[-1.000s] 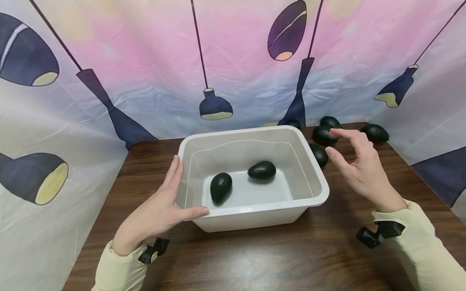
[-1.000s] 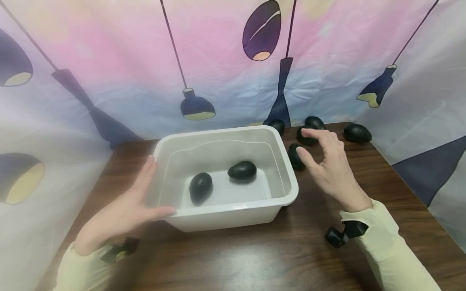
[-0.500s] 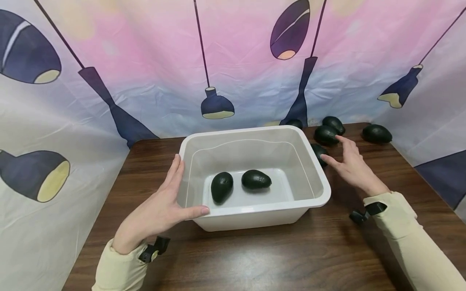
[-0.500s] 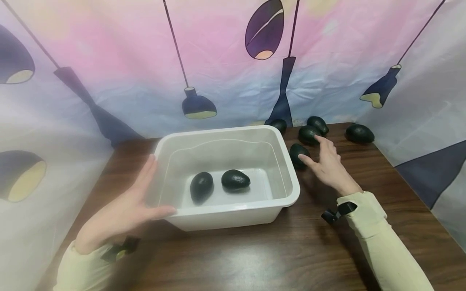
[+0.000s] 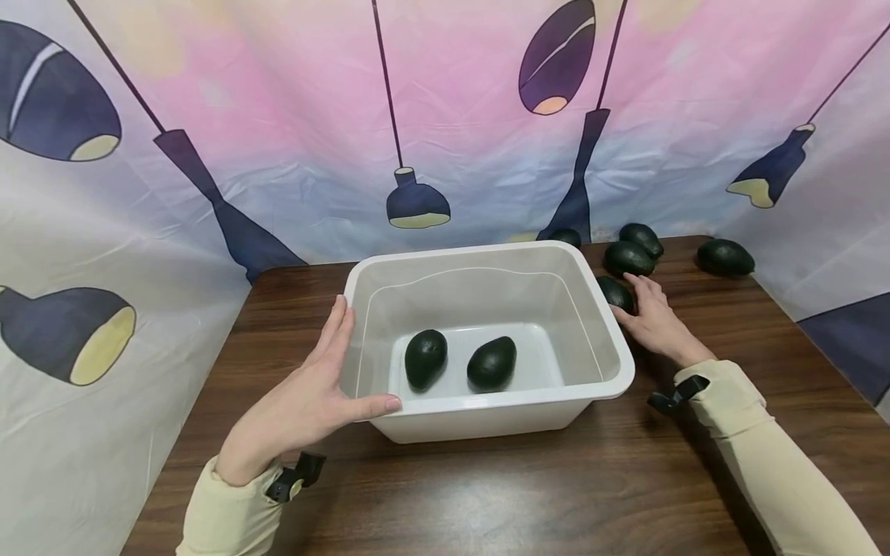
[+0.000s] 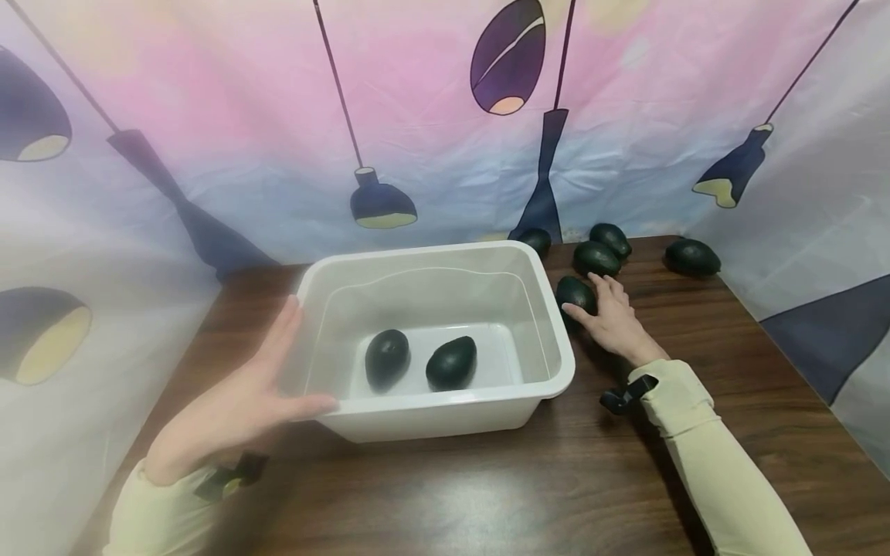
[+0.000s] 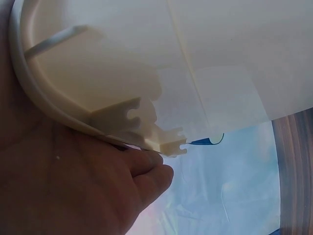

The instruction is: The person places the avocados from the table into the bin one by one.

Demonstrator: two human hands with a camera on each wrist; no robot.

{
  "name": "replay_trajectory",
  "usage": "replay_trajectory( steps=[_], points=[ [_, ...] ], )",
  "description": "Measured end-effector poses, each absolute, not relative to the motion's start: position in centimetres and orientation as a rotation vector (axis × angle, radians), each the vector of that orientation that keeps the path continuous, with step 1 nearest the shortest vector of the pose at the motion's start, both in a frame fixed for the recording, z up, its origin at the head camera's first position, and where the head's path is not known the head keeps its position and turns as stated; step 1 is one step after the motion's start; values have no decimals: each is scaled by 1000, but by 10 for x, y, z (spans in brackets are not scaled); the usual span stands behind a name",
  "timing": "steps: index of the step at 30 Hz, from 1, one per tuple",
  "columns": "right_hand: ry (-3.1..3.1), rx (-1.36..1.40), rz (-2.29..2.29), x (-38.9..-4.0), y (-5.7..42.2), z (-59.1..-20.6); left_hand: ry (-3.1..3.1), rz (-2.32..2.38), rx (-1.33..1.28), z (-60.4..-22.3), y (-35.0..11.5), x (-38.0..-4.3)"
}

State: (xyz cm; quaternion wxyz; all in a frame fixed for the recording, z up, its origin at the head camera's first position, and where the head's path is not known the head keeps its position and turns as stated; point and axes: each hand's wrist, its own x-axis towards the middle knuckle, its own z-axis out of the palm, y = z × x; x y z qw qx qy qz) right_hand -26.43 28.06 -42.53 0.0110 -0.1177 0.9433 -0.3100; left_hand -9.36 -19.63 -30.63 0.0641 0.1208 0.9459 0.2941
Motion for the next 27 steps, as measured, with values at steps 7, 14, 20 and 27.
replay_trajectory(
  steps=[7, 14, 20, 27],
  points=[
    [2966, -414, -1029, -267, 276, -432, 2859, 875, 359, -307, -196, -94],
    [2985, -397, -1048, -266, 272, -433, 2849, 893, 365, -307, -196, -94],
    [2947, -382, -1073, -264, 272, -429, 2855, 885, 371, -307, -197, -94],
    [2947, -391, -1085, -262, 273, -429, 2859, 876, 362, -306, -196, -93]
  ],
)
